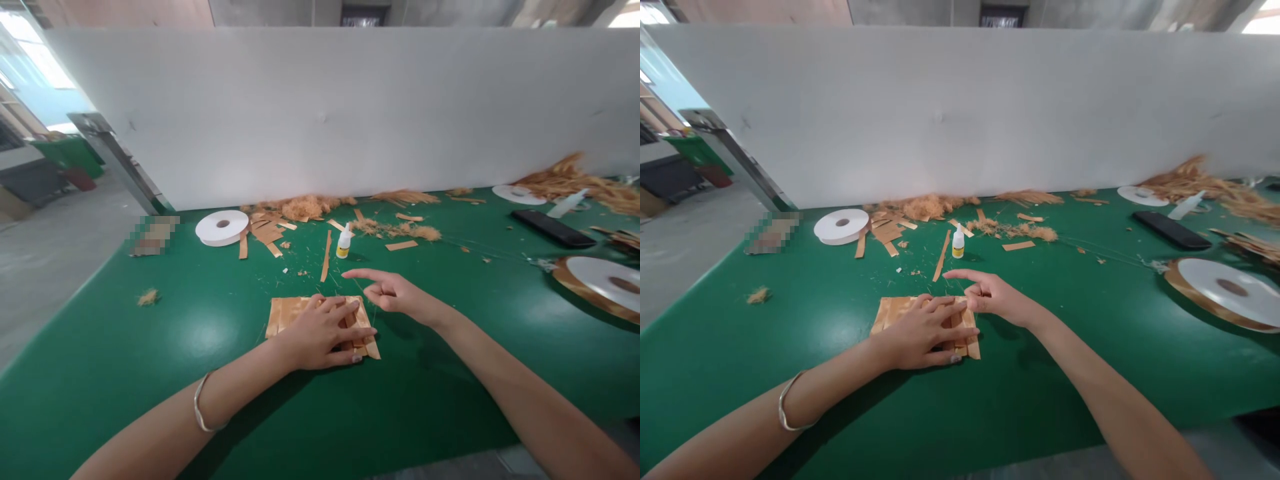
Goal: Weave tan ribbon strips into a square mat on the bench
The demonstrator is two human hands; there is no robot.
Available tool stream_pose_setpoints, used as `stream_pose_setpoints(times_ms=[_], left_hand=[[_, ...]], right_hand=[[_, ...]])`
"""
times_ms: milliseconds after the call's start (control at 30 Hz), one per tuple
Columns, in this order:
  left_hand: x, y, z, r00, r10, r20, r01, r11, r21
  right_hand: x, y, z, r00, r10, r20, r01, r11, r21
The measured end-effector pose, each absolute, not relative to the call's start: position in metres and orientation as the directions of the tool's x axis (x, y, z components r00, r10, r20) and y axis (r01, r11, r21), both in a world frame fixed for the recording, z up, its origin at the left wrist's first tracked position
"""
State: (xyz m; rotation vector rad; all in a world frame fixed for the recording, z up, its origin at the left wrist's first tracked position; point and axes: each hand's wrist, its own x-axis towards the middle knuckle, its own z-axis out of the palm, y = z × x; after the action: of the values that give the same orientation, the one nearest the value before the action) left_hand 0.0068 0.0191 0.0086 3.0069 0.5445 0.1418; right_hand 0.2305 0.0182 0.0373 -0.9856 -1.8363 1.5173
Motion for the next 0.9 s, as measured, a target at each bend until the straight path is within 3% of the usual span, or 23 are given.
stream_pose_setpoints(times_ms=[233,433,633,900], left_hand=[[0.0069,0.0187,0.0093,0.931,0.348,0.108,0.338,-0.936,0.100],[0.0074,0.0181,0.0098,0.935,0.347,0.073,0.340,-0.936,0.095],[0.0071,0.0184,0.0093,0.934,0.352,0.066,0.347,-0.934,0.080],[0.0067,0.0187,0.0076,0.938,0.338,0.074,0.334,-0.941,0.062]], right_hand=[[0.2316,0.0202,0.0320,-0.521,0.846,0.113,-0.062,0.095,-0.994],[0.2328,0.0173,0.0347,-0.558,0.826,0.078,0.192,0.220,-0.957],[0.2268,0.0155,0.0400,-0.616,0.783,0.088,0.407,0.411,-0.815],[0.2285,0.0183,0.0385,-0.592,0.806,0.020,0.493,0.382,-0.781]])
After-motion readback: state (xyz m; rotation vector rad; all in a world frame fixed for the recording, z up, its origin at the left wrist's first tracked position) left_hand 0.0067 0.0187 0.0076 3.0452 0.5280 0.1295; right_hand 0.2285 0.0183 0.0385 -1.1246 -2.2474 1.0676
